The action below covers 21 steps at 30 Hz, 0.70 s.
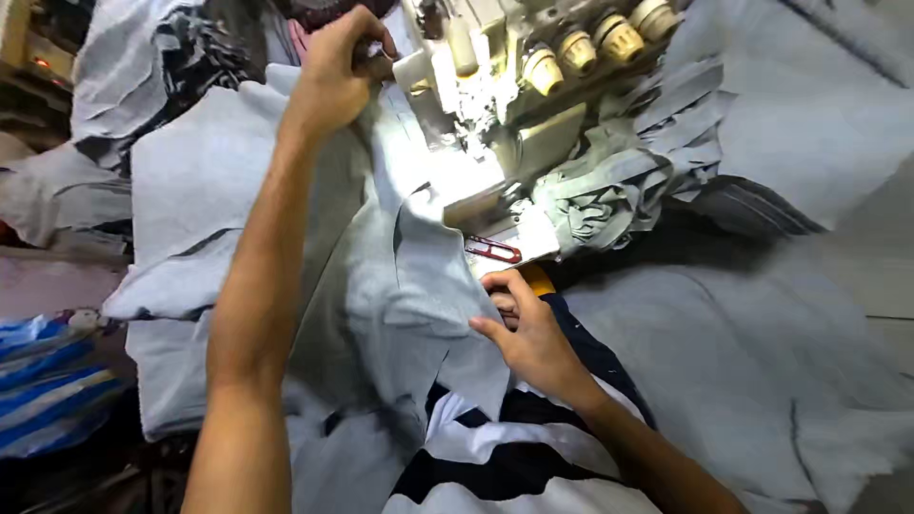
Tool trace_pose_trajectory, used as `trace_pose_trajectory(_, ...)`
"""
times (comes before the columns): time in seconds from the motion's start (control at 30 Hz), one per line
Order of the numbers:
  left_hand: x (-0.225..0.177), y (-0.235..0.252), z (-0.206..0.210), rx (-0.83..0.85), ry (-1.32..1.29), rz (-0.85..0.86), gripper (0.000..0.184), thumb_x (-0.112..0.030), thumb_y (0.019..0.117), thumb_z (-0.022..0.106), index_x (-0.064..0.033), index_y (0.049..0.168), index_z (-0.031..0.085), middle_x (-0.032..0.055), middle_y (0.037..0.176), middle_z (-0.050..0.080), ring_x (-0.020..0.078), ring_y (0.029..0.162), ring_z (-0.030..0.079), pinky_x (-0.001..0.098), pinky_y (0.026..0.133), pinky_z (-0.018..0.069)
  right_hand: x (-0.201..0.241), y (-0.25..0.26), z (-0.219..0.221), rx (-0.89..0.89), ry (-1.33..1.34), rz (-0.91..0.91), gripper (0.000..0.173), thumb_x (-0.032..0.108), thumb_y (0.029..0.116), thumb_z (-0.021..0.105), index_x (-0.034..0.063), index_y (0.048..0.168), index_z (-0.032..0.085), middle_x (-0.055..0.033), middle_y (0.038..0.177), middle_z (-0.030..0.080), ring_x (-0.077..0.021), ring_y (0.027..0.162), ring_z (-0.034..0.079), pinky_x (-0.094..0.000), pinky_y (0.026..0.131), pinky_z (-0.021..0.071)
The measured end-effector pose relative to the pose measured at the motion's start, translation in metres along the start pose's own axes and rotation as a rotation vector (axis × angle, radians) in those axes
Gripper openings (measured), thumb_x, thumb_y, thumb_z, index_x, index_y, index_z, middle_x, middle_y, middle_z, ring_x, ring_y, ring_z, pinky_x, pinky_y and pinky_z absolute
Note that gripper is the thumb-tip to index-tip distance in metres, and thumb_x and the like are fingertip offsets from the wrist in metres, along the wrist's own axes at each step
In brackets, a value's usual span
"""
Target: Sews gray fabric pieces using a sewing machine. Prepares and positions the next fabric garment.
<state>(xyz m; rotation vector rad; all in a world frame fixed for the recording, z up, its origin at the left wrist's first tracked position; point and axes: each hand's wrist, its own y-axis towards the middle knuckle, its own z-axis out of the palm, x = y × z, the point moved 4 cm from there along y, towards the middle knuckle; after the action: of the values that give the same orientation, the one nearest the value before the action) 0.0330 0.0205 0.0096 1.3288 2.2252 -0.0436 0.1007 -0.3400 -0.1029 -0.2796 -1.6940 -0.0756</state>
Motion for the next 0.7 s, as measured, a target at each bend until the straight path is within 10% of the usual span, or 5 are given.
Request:
trace_pose_trajectory(0.33,-0.019,-0.062,-0.01,-0.35,0.109,-0.187,0.04,-0.026,0.1034,0.054,0.0002,0.134,0.056,0.0202,0.13,0.061,0.0284,0.124,0.058,0.0442,0.103,0.0489,-0.001,0.038,0.014,-0.464,-0.675,-0.307,0.028,0.015,0.0934,0.065,0.0073,0.12,0.066,-0.0064,0.094,0.072,-0.0224,0.082,0.071,-0.0393,0.065,0.0563)
trace_pose_trajectory(0.5,-0.104,-0.16,0.066,-0.25,0.127,-0.112,0.04,-0.025,0.1095,0.043,-0.0013,0.14,0.057,0.0153,0.148,0.054,0.0276,0.141,0.048,0.0442,0.119,0.0384,-0.008,0.048,0.008,-0.332,-0.428,-0.291,0.02,0.013,0.099,0.062,0.011,0.118,0.068,-0.0032,0.095,0.073,-0.0152,0.083,0.071,-0.0365,0.074,0.0594)
trace_pose_trajectory(0.7,-0.106,-0.16,0.104,-0.223,0.196,-0.119,0.062,-0.043,0.1112,0.029,0.0003,0.152,0.045,0.0147,0.165,0.034,0.0295,0.156,0.025,0.0546,0.128,0.0175,-0.015,0.039,-0.006,-0.247,-0.083,-0.234,0.018,0.013,0.1008,0.062,0.0059,0.117,0.065,-0.0004,0.094,0.073,-0.0029,0.082,0.069,-0.0201,0.075,0.0584)
